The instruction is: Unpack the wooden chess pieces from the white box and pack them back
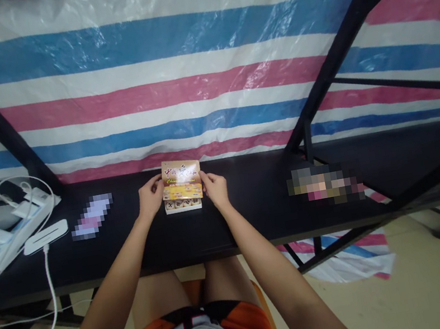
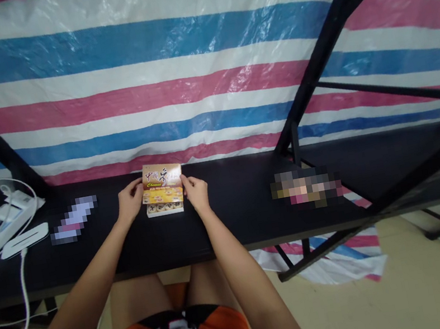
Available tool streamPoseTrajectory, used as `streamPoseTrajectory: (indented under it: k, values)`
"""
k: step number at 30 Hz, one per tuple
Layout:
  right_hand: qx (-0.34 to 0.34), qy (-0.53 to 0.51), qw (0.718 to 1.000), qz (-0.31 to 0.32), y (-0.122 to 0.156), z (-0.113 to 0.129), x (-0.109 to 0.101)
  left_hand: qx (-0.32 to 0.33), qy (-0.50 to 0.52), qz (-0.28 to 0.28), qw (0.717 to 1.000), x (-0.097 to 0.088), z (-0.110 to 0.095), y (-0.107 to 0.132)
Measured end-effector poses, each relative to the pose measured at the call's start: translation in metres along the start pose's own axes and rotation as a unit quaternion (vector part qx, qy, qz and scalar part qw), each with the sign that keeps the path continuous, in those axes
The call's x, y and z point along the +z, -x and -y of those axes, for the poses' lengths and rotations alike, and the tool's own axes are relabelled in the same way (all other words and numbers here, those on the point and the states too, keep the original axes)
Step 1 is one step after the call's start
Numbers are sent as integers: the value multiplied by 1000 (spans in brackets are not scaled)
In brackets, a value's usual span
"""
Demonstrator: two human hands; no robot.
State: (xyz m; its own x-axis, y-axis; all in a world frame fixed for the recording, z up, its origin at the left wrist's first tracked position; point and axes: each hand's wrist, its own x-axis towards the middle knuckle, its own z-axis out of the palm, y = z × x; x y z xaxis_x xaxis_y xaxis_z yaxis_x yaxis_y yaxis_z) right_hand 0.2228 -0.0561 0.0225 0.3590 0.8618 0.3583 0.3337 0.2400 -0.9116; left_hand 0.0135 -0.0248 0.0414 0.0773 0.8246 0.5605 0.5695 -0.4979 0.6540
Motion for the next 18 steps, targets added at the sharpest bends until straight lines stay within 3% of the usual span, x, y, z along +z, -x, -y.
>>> streamPoseTrajectory:
  k: [3, 5, 7, 12, 18]
  values:
    - [-26, -37, 999, -5, 1, 1, 2, 91, -14, -25, 995, 2, 1, 1]
    - [-48, -56, 997, -11, 0, 1, 3, 116, -23, -51, 992, 3, 3, 1]
    - [-71, -61, 996, -9, 0, 0, 5, 105, -12, -42, 993, 5, 5, 0]
    - [-89, -44, 995, 32, -2, -5, 6, 47, 77, 47, 995, 7, 13, -3]
    - [-102, 31, 994, 22, -9, -17, 9, -36, 144, 73, 986, 14, 26, -7]
